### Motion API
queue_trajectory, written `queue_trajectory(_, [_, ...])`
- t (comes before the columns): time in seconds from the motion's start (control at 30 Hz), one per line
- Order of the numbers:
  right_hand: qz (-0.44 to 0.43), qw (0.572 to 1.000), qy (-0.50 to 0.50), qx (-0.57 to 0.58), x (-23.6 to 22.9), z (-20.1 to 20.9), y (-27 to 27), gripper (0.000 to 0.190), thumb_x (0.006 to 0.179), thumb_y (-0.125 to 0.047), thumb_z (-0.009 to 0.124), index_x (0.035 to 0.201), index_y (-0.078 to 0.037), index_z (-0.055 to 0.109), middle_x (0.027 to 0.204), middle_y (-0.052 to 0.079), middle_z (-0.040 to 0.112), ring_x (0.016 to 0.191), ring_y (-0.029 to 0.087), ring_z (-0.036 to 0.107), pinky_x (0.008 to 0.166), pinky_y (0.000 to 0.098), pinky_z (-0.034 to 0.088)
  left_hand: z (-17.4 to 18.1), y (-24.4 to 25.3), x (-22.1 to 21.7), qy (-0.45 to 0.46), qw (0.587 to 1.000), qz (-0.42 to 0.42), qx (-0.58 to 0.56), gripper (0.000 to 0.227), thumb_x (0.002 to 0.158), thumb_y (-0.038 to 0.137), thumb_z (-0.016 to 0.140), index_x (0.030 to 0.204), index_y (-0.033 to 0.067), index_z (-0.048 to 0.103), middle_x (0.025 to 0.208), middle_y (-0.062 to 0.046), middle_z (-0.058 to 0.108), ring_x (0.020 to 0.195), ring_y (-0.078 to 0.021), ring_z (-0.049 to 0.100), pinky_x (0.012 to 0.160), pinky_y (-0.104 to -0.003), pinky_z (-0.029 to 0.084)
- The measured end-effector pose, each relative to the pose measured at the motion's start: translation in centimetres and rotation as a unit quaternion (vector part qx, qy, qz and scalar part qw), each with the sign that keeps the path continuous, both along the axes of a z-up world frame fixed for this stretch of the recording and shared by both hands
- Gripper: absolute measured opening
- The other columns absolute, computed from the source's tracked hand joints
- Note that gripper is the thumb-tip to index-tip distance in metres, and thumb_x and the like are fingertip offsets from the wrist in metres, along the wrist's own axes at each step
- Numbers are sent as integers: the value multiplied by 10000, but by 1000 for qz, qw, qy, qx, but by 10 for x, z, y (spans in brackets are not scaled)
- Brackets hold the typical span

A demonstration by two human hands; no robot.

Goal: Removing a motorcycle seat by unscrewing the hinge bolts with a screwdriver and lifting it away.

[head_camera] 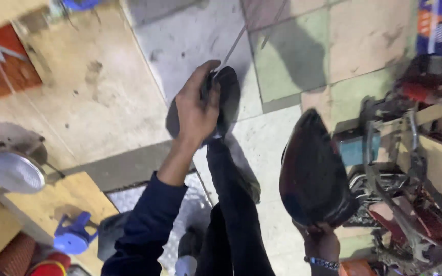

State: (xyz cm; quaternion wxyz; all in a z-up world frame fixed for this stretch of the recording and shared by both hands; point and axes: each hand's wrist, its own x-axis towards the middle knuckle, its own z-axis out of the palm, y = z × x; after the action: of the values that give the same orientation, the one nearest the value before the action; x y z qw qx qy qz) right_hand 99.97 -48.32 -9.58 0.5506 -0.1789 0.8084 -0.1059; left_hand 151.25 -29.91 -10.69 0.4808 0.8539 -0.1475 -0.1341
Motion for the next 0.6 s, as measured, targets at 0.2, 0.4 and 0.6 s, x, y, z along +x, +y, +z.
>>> queue_trajectory(0.2, [-54, 998, 35, -22, -8, 45, 33, 487, 729, -27, 557, 1189, -167, 633, 1341, -2, 674, 1213, 322, 621, 904, 757, 486, 69, -69, 2, 191, 939, 124, -256, 270, 929, 79, 702, 1183, 158, 655, 1145, -5, 676, 1071, -149, 639, 925, -253, 531])
queue_trajectory(0.4, [-81, 995, 65, 1, 8, 61, 58, 120, 785, 50, 558, 889, -8, 545, 622, 153, 475, 626, 217, 537, 856, 766, 565, 12, -95, -2, 235, 874, 44, -424, 226, 955, 15, 709, 1120, 146, 625, 1144, 13, 638, 1182, -142, 617, 1038, -294, 465])
queue_trajectory(0.6, [528, 813, 240, 49, -4, 63, 88, 415, 551, -211, 1012, 877, -75, 796, 823, 42, 868, 933, 146, 788, 841, 253, 545, -137, -52, -70, 347, 864, 94, -352, 205, 876, 84, 775, 1060, 136, 701, 1216, -87, 709, 1175, -256, 631, 971, -393, 523])
